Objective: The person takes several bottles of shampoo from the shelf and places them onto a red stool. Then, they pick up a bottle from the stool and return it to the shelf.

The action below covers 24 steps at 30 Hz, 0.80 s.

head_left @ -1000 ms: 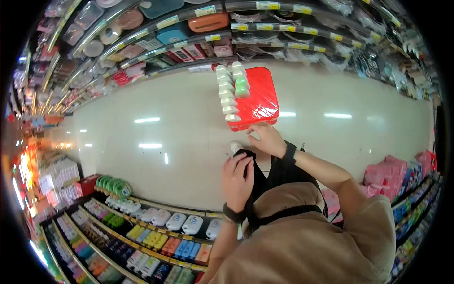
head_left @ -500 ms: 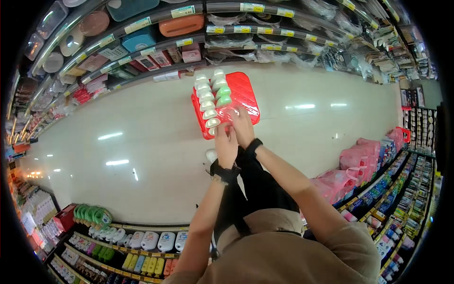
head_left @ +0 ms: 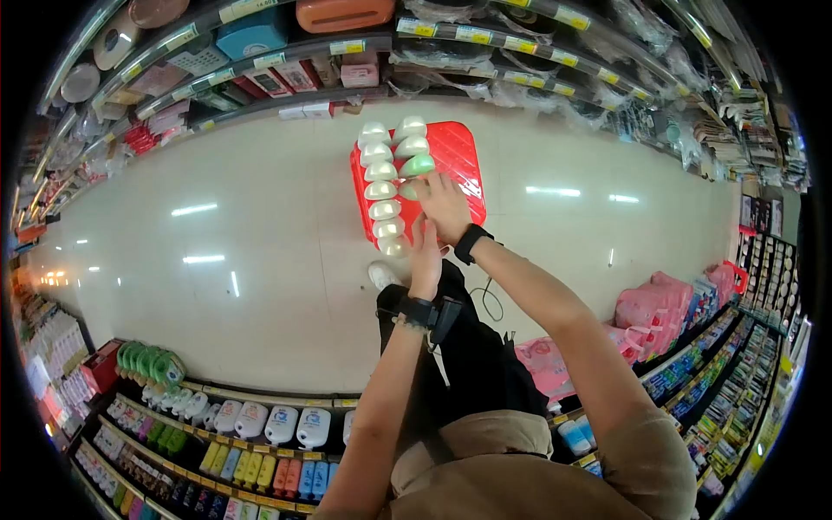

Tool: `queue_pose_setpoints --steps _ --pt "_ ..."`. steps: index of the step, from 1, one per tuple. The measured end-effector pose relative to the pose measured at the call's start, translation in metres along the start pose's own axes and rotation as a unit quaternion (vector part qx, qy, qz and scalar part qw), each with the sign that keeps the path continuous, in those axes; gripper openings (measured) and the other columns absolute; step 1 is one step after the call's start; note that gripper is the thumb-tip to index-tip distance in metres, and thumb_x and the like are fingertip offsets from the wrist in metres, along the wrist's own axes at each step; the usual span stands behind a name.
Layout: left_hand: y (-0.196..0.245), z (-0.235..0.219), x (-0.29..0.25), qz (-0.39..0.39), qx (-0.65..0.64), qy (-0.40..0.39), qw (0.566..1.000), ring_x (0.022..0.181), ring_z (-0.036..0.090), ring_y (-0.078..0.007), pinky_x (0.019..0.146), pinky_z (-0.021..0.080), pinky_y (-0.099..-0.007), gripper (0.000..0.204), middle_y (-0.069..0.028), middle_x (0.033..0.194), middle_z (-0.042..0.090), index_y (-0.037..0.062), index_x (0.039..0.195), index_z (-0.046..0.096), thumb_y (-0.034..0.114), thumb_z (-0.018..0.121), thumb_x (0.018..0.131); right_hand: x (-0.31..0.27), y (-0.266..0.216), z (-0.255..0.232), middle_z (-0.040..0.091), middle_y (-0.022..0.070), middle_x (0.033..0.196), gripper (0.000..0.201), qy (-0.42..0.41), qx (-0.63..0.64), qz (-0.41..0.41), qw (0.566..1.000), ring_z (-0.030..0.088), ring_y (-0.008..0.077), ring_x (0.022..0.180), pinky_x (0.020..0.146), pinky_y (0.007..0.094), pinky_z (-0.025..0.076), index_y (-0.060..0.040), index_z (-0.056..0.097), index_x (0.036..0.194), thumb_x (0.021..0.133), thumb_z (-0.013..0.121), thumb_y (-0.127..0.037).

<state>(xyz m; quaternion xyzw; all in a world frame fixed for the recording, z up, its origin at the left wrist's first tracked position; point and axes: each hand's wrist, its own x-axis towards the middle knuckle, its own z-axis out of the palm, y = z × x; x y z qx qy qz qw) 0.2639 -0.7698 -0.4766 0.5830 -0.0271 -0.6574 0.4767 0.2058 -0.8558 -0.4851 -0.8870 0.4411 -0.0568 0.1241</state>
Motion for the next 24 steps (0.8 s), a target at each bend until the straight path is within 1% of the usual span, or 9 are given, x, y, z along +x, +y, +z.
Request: queue_pose_setpoints --steps 2,5,9,13,14,18,19,20,24 --pt "-0.002 0.005 0.001 -0.016 0.003 0.017 1.0 0.096 0.053 -0.0155 0.08 0.045 -0.0311 0.047 -0.0051 0.117 0.049 0.014 0.131 0.037 0.044 0.035 0.095 -0.002 0.001 0.002 0.047 0.0149 0.105 0.039 -0.004 0.012 -0.015 1.0 0.053 0.0313 0.093 0.075 0.0409 0.047 -0.0073 0.051 0.103 0.066 0.063 -0.011" --pt "-0.026 -0.008 0.014 -0.09 -0.065 -0.03 0.993 0.095 0.057 -0.0237 0.083 0.047 -0.035 0.05 -0.0086 0.121 0.048 0.0114 0.131 0.036 0.045 0.039 0.094 -0.003 0.012 0.018 0.05 0.0149 0.102 0.039 -0.025 0.071 -0.066 0.995 0.055 0.031 0.09 0.072 0.0404 0.049 -0.007 0.05 0.103 0.067 0.063 -0.011" --pt "-0.034 -0.002 0.009 -0.063 -0.095 -0.035 0.993 0.1 0.054 -0.0262 0.088 0.044 -0.0372 0.056 -0.0112 0.124 0.045 0.0093 0.132 0.032 0.049 0.037 0.093 -0.015 0.021 0.014 0.054 0.0152 0.094 0.037 -0.027 0.053 -0.067 0.996 0.059 0.0314 0.085 0.065 0.0403 0.051 -0.0081 0.048 0.105 0.071 0.06 -0.012" --pt "-0.053 -0.005 0.006 -0.115 -0.17 -0.007 0.979 0.105 0.052 -0.0315 0.092 0.041 -0.0399 0.062 -0.0148 0.131 0.038 0.0084 0.136 0.023 0.048 0.04 0.092 -0.033 0.031 -0.019 0.057 0.0141 0.088 0.031 -0.118 0.088 -0.05 0.988 0.06 0.0315 0.083 0.062 0.041 0.051 -0.0121 0.049 0.107 0.077 0.053 -0.011" --pt "-0.065 -0.011 0.007 -0.138 -0.199 0.001 0.97 0.106 0.051 -0.0328 0.093 0.041 -0.0408 0.063 -0.0158 0.132 0.037 0.0086 0.136 0.022 0.047 0.042 0.091 -0.042 0.038 -0.017 0.057 0.0141 0.087 0.031 -0.086 0.076 -0.091 0.989 0.06 0.0311 0.081 0.062 0.0406 0.051 -0.0116 0.05 0.106 0.075 0.055 -0.011" --pt "-0.093 -0.022 -0.011 -0.173 -0.231 0.018 0.957 0.108 0.049 -0.0337 0.093 0.043 -0.0434 0.065 -0.0157 0.135 0.03 0.0073 0.136 0.023 0.045 0.047 0.089 -0.073 0.033 -0.089 0.057 0.0124 0.084 0.036 -0.204 0.097 -0.123 0.966 0.06 0.0307 0.079 0.063 0.0417 0.05 -0.011 0.051 0.104 0.069 0.062 -0.015" --pt "-0.08 -0.015 -0.028 -0.175 -0.201 0.025 0.963 0.11 0.047 -0.0312 0.098 0.038 -0.044 0.051 -0.0141 0.13 0.036 0.0057 0.129 0.033 0.042 0.039 0.093 -0.083 0.032 -0.101 0.058 0.0121 0.084 0.037 -0.201 0.131 -0.121 0.963 0.06 0.0312 0.078 0.063 0.0422 0.05 -0.0107 0.052 0.103 0.068 0.063 -0.017" --pt "-0.083 -0.02 -0.034 -0.193 -0.213 -0.021 0.958 0.107 0.048 -0.0282 0.096 0.04 -0.0407 0.048 -0.0119 0.126 0.042 0.007 0.126 0.039 0.043 0.037 0.094 -0.092 0.029 -0.113 0.058 0.0119 0.082 0.034 -0.172 0.157 -0.135 0.963 0.06 0.031 0.076 0.063 0.0418 0.049 -0.0107 0.054 0.1 0.068 0.063 -0.018" --pt "-0.084 -0.046 -0.069 -0.208 -0.115 -0.121 0.964 0.089 0.059 -0.0225 0.081 0.049 -0.0338 0.04 -0.0105 0.105 0.059 0.0056 0.114 0.051 0.039 0.04 0.095 -0.113 0.006 -0.157 0.058 0.0099 0.078 0.026 -0.194 0.188 -0.173 0.947 0.06 0.0292 0.073 0.063 0.0387 0.05 -0.012 0.06 0.089 0.068 0.065 -0.025"
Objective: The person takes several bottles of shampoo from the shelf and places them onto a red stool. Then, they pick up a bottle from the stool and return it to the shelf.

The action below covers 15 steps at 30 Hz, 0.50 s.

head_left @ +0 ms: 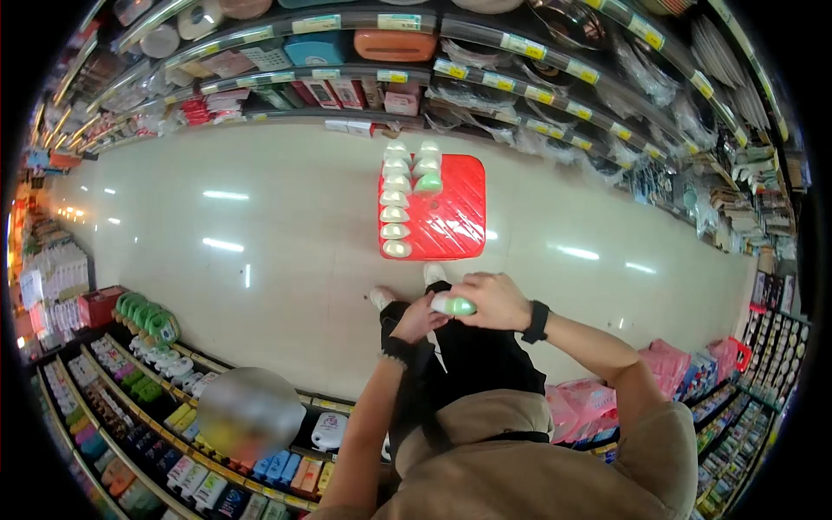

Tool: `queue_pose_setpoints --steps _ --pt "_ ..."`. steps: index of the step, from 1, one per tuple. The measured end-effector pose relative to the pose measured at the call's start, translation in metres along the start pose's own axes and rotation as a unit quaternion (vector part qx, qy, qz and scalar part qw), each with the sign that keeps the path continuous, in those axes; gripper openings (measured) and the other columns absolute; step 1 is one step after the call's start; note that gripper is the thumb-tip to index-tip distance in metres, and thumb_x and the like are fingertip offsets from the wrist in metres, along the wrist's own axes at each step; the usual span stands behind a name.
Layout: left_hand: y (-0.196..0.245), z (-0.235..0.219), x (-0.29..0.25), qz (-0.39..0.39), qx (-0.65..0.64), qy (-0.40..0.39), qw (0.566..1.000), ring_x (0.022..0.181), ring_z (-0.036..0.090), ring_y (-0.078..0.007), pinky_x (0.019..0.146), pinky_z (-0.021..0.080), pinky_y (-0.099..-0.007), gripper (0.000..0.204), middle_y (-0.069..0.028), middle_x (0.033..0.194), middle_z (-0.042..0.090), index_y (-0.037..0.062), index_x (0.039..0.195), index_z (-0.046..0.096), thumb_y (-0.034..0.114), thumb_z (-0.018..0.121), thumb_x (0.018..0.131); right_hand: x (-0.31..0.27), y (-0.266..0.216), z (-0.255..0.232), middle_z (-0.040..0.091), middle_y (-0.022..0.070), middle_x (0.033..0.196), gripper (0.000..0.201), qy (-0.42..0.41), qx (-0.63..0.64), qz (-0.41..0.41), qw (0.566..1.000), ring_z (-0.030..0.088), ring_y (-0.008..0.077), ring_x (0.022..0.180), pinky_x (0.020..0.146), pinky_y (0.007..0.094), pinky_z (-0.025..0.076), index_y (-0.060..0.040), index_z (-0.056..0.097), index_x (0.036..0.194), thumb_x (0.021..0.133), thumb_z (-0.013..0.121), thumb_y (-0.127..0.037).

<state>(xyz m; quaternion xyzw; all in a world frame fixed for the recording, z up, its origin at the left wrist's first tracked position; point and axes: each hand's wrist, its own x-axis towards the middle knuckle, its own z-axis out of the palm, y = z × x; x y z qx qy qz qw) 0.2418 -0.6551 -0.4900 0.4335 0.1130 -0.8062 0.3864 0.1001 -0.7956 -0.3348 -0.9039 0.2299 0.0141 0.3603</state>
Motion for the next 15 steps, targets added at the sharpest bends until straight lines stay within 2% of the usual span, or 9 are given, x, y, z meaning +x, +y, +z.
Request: queue_pose_setpoints --steps 2,3,4,6,9,12,13,15 --pt "-0.005 -0.011 -0.018 0.009 0.054 0.007 0.998 0.086 0.061 -0.0206 0.074 0.052 -0.0311 0.037 -0.0093 0.102 0.059 0.0043 0.112 0.051 0.035 0.042 0.095 -0.001 -0.026 -0.001 0.058 0.0078 0.076 0.024 -0.008 0.016 -0.027 0.999 0.06 0.0278 0.072 0.063 0.0385 0.049 -0.0133 0.06 0.088 0.069 0.066 -0.026" --pt "-0.012 -0.016 -0.029 0.043 0.049 0.021 0.998 0.085 0.061 -0.0181 0.071 0.053 -0.03 0.033 -0.0088 0.098 0.061 0.0034 0.109 0.054 0.032 0.046 0.093 0.0 -0.038 0.002 0.058 0.0076 0.076 0.024 -0.011 0.021 -0.042 0.999 0.06 0.0275 0.072 0.063 0.0385 0.049 -0.0136 0.06 0.088 0.069 0.066 -0.027" --pt "-0.023 -0.034 -0.03 0.135 0.185 -0.003 0.973 0.083 0.059 -0.0144 0.07 0.051 -0.0278 0.031 -0.0075 0.095 0.062 0.003 0.106 0.056 0.029 0.05 0.091 0.002 -0.051 0.006 0.058 0.0074 0.076 0.024 -0.015 0.024 -0.058 0.998 0.06 0.0273 0.072 0.063 0.0384 0.049 -0.0139 0.06 0.088 0.069 0.066 -0.028" --pt "-0.016 -0.028 -0.07 0.14 0.141 -0.014 0.98 0.082 0.058 -0.0121 0.069 0.049 -0.0255 0.028 -0.0058 0.095 0.062 0.0041 0.105 0.058 0.025 0.057 0.087 0.009 -0.078 0.015 0.058 0.0066 0.076 0.026 -0.04 0.021 -0.094 0.995 0.06 0.0273 0.074 0.064 0.0381 0.049 -0.0141 0.06 0.089 0.069 0.067 -0.029" --pt "-0.03 -0.038 -0.125 0.279 0.194 0.01 0.94 0.083 0.057 -0.0101 0.068 0.046 -0.024 0.027 -0.0042 0.095 0.062 0.006 0.104 0.06 0.024 0.061 0.084 0.024 -0.125 0.03 0.06 0.0062 0.078 0.029 -0.052 0.023 -0.163 0.985 0.061 0.0277 0.076 0.065 0.0379 0.049 -0.0136 0.061 0.09 0.068 0.069 -0.03" --pt "-0.063 -0.062 -0.166 0.288 0.162 0.08 0.94 0.082 0.059 -0.011 0.069 0.048 -0.0242 0.029 -0.0047 0.097 0.063 0.007 0.104 0.06 0.027 0.062 0.083 0.034 -0.172 0.053 0.063 0.0073 0.082 0.031 -0.068 0.049 -0.202 0.976 0.061 0.0276 0.077 0.065 0.039 0.049 -0.0129 0.062 0.09 0.066 0.071 -0.03" --pt "-0.073 -0.078 -0.178 0.235 0.171 -0.009 0.957 0.086 0.06 -0.013 0.07 0.051 -0.0259 0.032 -0.0059 0.1 0.062 0.0065 0.11 0.056 0.03 0.056 0.088 0.036 -0.191 0.061 0.063 0.0078 0.083 0.032 -0.076 0.061 -0.205 0.974 0.061 0.0276 0.077 0.066 0.0386 0.049 -0.0123 0.063 0.091 0.066 0.071 -0.03" --pt "-0.101 -0.085 -0.212 0.254 0.101 -0.005 0.962 0.088 0.061 -0.0152 0.071 0.053 -0.0278 0.034 -0.007 0.103 0.06 0.0062 0.113 0.053 0.031 0.052 0.09 0.041 -0.231 0.074 0.064 0.0088 0.086 0.035 -0.102 0.078 -0.219 0.967 0.061 0.0276 0.078 0.067 0.0377 0.049 -0.0111 0.064 0.094 0.065 0.071 -0.029"
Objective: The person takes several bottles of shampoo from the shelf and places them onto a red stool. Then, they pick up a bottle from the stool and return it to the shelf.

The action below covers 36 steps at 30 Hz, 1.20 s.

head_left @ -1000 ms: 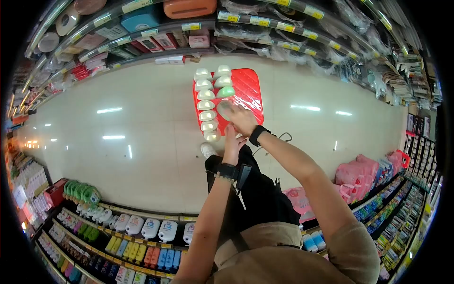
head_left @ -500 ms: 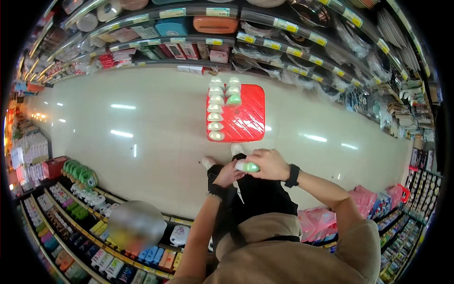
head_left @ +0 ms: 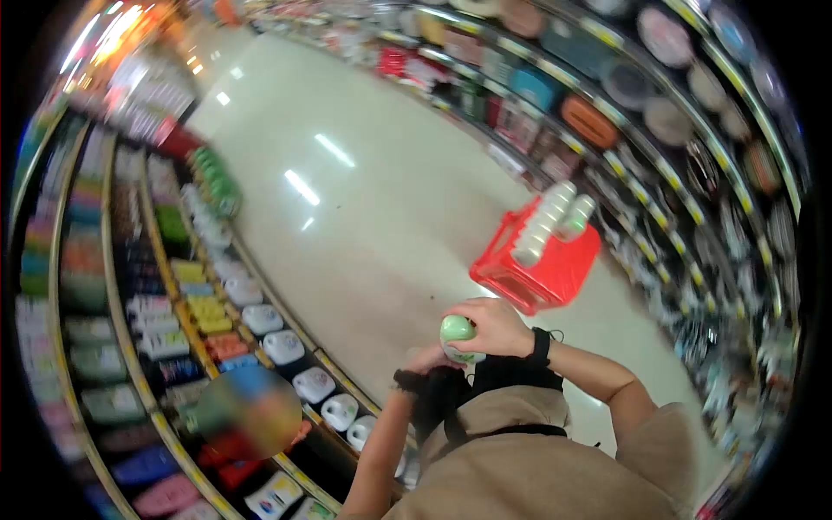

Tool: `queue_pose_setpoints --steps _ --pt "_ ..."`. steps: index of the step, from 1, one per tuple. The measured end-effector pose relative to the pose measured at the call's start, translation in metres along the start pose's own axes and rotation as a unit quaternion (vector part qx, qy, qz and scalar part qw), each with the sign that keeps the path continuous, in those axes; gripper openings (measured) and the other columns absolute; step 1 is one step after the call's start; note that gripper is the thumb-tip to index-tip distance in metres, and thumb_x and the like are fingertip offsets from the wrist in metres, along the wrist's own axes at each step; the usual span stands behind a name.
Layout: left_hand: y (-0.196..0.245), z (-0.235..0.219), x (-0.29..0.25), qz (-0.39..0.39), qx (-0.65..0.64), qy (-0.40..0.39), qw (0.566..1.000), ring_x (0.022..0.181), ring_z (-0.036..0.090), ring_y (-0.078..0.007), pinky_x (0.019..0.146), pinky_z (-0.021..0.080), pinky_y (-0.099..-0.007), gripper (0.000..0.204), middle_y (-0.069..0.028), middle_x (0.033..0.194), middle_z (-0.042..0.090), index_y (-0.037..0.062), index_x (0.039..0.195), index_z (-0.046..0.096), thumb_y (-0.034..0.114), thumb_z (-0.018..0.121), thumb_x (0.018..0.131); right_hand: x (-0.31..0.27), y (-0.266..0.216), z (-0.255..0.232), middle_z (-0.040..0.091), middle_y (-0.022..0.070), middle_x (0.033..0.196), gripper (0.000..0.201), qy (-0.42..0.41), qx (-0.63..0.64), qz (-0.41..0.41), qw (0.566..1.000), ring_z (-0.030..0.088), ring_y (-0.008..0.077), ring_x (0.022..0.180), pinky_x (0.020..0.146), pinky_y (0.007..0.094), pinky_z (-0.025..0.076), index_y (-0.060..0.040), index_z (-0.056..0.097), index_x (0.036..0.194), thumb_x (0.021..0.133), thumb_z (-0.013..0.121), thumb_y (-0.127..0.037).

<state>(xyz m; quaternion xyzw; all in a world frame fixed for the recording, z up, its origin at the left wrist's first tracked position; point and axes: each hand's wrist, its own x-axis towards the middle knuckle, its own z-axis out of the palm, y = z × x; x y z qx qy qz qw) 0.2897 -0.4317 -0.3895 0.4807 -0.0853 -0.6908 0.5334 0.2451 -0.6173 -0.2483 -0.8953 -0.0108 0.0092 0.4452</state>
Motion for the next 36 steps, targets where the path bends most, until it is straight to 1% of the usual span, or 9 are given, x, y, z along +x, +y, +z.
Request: queue_pose_setpoints --steps 5,7,10,13,17,22,26,32,36 --pt "-0.044 -0.005 -0.116 0.111 -0.203 0.171 0.958 0.085 0.062 -0.0236 0.071 0.053 -0.0319 0.054 -0.0106 0.107 0.058 0.0081 0.123 0.043 0.052 0.03 0.094 0.045 -0.069 0.083 0.064 0.0139 0.08 0.04 -0.045 0.127 0.009 0.991 0.062 0.0278 0.07 0.064 0.0351 0.05 -0.005 0.063 0.099 0.069 0.072 -0.031" --pt "-0.069 -0.018 -0.16 0.113 -0.269 0.194 0.936 0.102 0.054 -0.0203 0.082 0.049 -0.0361 0.054 -0.0075 0.118 0.051 0.0072 0.13 0.036 0.049 0.034 0.095 0.058 -0.1 0.119 0.065 0.0162 0.079 0.042 -0.095 0.14 -0.005 0.986 0.063 0.0267 0.067 0.063 0.033 0.05 -0.0009 0.062 0.1 0.071 0.072 -0.03" --pt "-0.095 -0.015 -0.232 0.117 -0.201 0.266 0.936 0.111 0.049 -0.0171 0.091 0.043 -0.035 0.054 -0.0055 0.125 0.047 0.0068 0.133 0.033 0.046 0.035 0.096 0.069 -0.144 0.169 0.065 0.015 0.078 0.041 -0.146 0.167 -0.049 0.974 0.064 0.0214 0.065 0.061 0.0308 0.05 0.0007 0.061 0.102 0.073 0.071 -0.026" --pt "-0.126 -0.003 -0.276 0.195 -0.134 0.332 0.913 0.096 0.052 -0.0148 0.084 0.041 -0.0278 0.052 -0.006 0.111 0.053 0.004 0.123 0.043 0.047 0.036 0.095 0.074 -0.17 0.226 0.065 0.0128 0.075 0.039 -0.182 0.237 -0.046 0.953 0.062 0.016 0.064 0.06 0.0295 0.049 0.0008 0.06 0.103 0.074 0.071 -0.023" --pt "-0.14 0.023 -0.297 0.246 -0.222 0.402 0.853 0.067 0.059 -0.0111 0.062 0.048 -0.0242 0.06 -0.0056 0.084 0.063 0.0005 0.1 0.057 0.056 0.038 0.091 0.08 -0.194 0.276 0.064 0.0085 0.081 0.034 -0.264 0.267 -0.046 0.926 0.059 0.0113 0.071 0.063 0.0268 0.048 0.0025 0.06 0.103 0.077 0.069 -0.018" --pt "-0.145 0.045 -0.301 0.313 -0.255 0.516 0.756 0.06 0.054 -0.0105 0.056 0.045 -0.0253 0.06 -0.0022 0.073 0.061 0.0013 0.089 0.059 0.058 0.04 0.09 0.091 -0.209 0.329 0.062 0.0064 0.08 0.035 -0.396 0.249 -0.071 0.881 0.055 0.0101 0.069 0.061 0.0255 0.046 0.0048 0.059 0.103 0.079 0.068 -0.018" --pt "-0.104 0.08 -0.363 0.143 -0.305 0.604 0.722 0.072 0.056 -0.0119 0.065 0.047 -0.0274 0.055 -0.0043 0.086 0.063 -0.0021 0.104 0.058 0.051 0.05 0.088 0.094 -0.254 0.367 0.063 0.008 0.082 0.036 -0.511 0.23 -0.09 0.823 0.056 0.011 0.07 0.061 0.0266 0.046 0.0043 0.058 0.105 0.079 0.068 -0.018" --pt "-0.145 0.052 -0.363 0.301 -0.317 0.711 0.551 0.081 0.059 -0.0134 0.072 0.048 -0.0285 0.044 -0.0064 0.095 0.063 -0.0032 0.112 0.054 0.033 0.058 0.088 0.101 -0.326 0.409 0.064 0.009 0.082 0.037 -0.554 0.28 -0.195 0.759 0.058 0.0108 0.071 0.061 0.0263 0.047 0.0039 0.057 0.107 0.079 0.068 -0.017" --pt "-0.132 0.058 -0.4 0.268 -0.2 0.808 0.484 0.098 0.053 -0.0143 0.085 0.044 -0.0306 0.046 -0.0098 0.111 0.058 -0.0014 0.123 0.044 0.025 0.058 0.089 0.103 -0.373 0.423 0.065 0.0067 0.083 0.037 -0.604 0.341 -0.198 0.692 0.058 0.0083 0.071 0.062 0.0237 0.048 0.0024 0.057 0.109 0.077 0.07 -0.011"
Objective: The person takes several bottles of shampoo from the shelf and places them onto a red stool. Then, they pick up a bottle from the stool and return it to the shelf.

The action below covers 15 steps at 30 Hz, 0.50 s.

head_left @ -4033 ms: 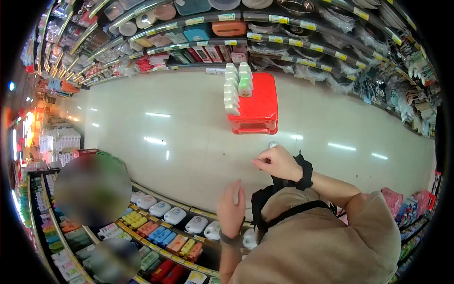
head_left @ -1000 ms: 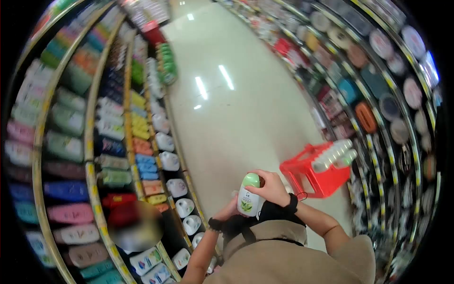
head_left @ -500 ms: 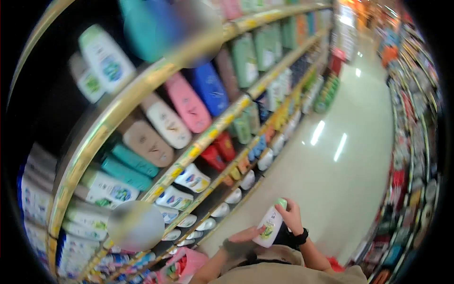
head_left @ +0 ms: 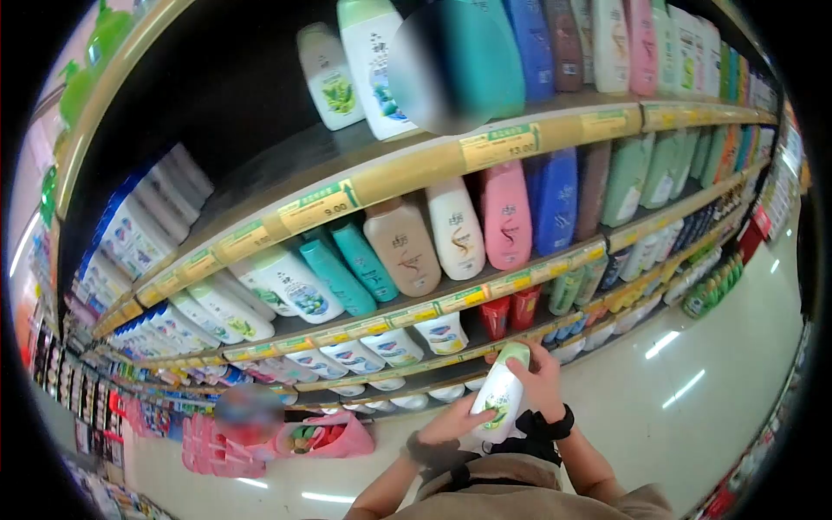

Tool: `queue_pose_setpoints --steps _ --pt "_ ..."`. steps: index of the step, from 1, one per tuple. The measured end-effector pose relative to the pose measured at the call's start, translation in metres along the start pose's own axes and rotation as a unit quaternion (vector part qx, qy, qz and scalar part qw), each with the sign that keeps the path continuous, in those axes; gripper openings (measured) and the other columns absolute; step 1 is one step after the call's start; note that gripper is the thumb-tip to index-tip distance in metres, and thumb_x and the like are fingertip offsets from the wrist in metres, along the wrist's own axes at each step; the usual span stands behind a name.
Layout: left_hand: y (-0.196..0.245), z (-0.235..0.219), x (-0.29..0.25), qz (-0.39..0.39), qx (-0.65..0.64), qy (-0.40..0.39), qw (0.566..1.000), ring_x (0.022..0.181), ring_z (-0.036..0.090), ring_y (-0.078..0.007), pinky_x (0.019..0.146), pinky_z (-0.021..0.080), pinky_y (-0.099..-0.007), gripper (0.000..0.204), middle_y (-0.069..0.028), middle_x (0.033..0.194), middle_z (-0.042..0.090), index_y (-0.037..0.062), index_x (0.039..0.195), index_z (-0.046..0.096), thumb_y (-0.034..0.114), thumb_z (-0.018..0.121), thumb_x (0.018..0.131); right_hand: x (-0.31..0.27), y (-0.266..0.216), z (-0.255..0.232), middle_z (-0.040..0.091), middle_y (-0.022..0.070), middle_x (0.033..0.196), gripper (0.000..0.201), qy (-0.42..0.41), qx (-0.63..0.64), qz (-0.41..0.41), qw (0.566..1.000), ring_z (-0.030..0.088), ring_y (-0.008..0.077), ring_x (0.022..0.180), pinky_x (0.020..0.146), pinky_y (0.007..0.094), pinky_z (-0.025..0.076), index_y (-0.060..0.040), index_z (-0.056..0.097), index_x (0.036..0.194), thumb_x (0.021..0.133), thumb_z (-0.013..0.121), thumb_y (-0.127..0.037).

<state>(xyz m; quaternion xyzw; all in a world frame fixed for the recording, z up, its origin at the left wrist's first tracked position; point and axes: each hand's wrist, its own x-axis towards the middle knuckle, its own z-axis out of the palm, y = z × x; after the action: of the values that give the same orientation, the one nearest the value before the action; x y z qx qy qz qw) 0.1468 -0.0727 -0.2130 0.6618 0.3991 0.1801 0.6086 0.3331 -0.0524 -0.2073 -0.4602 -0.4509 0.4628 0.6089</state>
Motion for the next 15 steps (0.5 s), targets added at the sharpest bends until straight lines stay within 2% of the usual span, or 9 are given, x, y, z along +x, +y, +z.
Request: queue_pose_setpoints --steps 1,2,3,4,5,7,11,12,15 --pt "0.008 -0.005 0.0 0.007 0.004 0.014 1.0 0.099 0.054 -0.0146 0.085 0.044 -0.0309 0.046 -0.0105 0.111 0.058 -0.0014 0.123 0.045 0.025 0.059 0.088 0.008 -0.013 0.004 0.065 0.0065 0.083 0.038 -0.019 0.025 -0.011 0.999 0.059 0.0082 0.071 0.062 0.0234 0.048 0.002 0.058 0.109 0.076 0.07 -0.01" --pt "0.018 -0.009 -0.001 0.013 0.008 0.028 0.999 0.1 0.054 -0.015 0.085 0.044 -0.0312 0.045 -0.0111 0.112 0.058 -0.0014 0.122 0.045 0.024 0.059 0.088 0.015 -0.033 0.009 0.065 0.0064 0.084 0.039 -0.037 -0.028 -0.044 0.998 0.059 0.0078 0.071 0.061 0.0228 0.048 0.0006 0.059 0.109 0.074 0.071 -0.008" --pt "0.031 -0.011 -0.004 0.019 0.011 0.042 0.999 0.101 0.054 -0.0153 0.085 0.044 -0.0315 0.045 -0.0117 0.112 0.058 -0.0015 0.122 0.045 0.023 0.06 0.088 0.021 -0.048 0.014 0.065 0.0067 0.084 0.039 -0.07 -0.03 -0.06 0.995 0.06 0.0079 0.071 0.06 0.0226 0.049 0.0003 0.059 0.109 0.073 0.072 -0.008" --pt "0.047 -0.01 -0.009 0.041 -0.005 0.091 0.995 0.1 0.056 -0.016 0.085 0.045 -0.0319 0.04 -0.0119 0.111 0.059 -0.0011 0.118 0.048 0.021 0.061 0.087 0.026 -0.061 0.019 0.065 0.007 0.085 0.039 -0.102 -0.032 -0.077 0.991 0.06 0.008 0.072 0.06 0.0225 0.049 0.0001 0.059 0.109 0.073 0.072 -0.008" --pt "0.051 -0.014 -0.008 0.075 -0.005 0.106 0.992 0.088 0.061 -0.0144 0.075 0.048 -0.0298 0.041 -0.0113 0.099 0.064 0.0004 0.119 0.05 0.023 0.062 0.086 0.03 -0.074 0.024 0.066 0.0073 0.085 0.039 -0.133 -0.034 -0.094 0.986 0.06 0.0081 0.072 0.06 0.0223 0.049 -0.0001 0.059 0.109 0.072 0.072 -0.008" --pt "0.048 -0.021 -0.009 0.133 0.057 0.168 0.975 0.085 0.062 -0.0145 0.074 0.049 -0.0299 0.04 -0.0111 0.094 0.066 -0.0002 0.117 0.051 0.021 0.064 0.085 0.039 -0.102 0.031 0.066 0.0117 0.088 0.044 -0.182 -0.124 -0.17 0.961 0.063 0.0132 0.072 0.062 0.0246 0.05 -0.0004 0.059 0.109 0.069 0.074 -0.011" --pt "0.085 -0.029 -0.025 0.161 0.047 0.242 0.956 0.084 0.063 -0.014 0.076 0.05 -0.0298 0.043 -0.0094 0.092 0.066 -0.0009 0.113 0.053 0.018 0.07 0.079 0.053 -0.133 0.047 0.066 0.0121 0.093 0.046 -0.269 -0.101 -0.239 0.928 0.064 0.0157 0.074 0.062 0.0256 0.05 -0.0019 0.059 0.11 0.068 0.075 -0.013" --pt "0.096 -0.033 -0.029 0.169 0.063 0.24 0.954 0.085 0.062 -0.0134 0.076 0.05 -0.0293 0.044 -0.0085 0.092 0.065 -0.0001 0.113 0.053 0.017 0.072 0.077 0.057 -0.138 0.051 0.066 0.012 0.094 0.046 -0.285 -0.085 -0.26 0.919 0.064 0.0156 0.074 0.062 0.0255 0.05 -0.0023 0.059 0.11 0.068 0.075 -0.013" --pt "0.128 -0.045 -0.042 0.183 0.128 0.27 0.937 0.081 0.064 -0.0144 0.074 0.051 -0.0293 0.042 -0.0088 0.089 0.066 0.0024 0.111 0.055 0.018 0.073 0.076 0.066 -0.161 0.06 0.065 0.0118 0.097 0.046 -0.299 -0.077 -0.306 0.901 0.063 0.0154 0.073 0.062 0.0251 0.05 -0.003 0.059 0.111 0.069 0.075 -0.015"
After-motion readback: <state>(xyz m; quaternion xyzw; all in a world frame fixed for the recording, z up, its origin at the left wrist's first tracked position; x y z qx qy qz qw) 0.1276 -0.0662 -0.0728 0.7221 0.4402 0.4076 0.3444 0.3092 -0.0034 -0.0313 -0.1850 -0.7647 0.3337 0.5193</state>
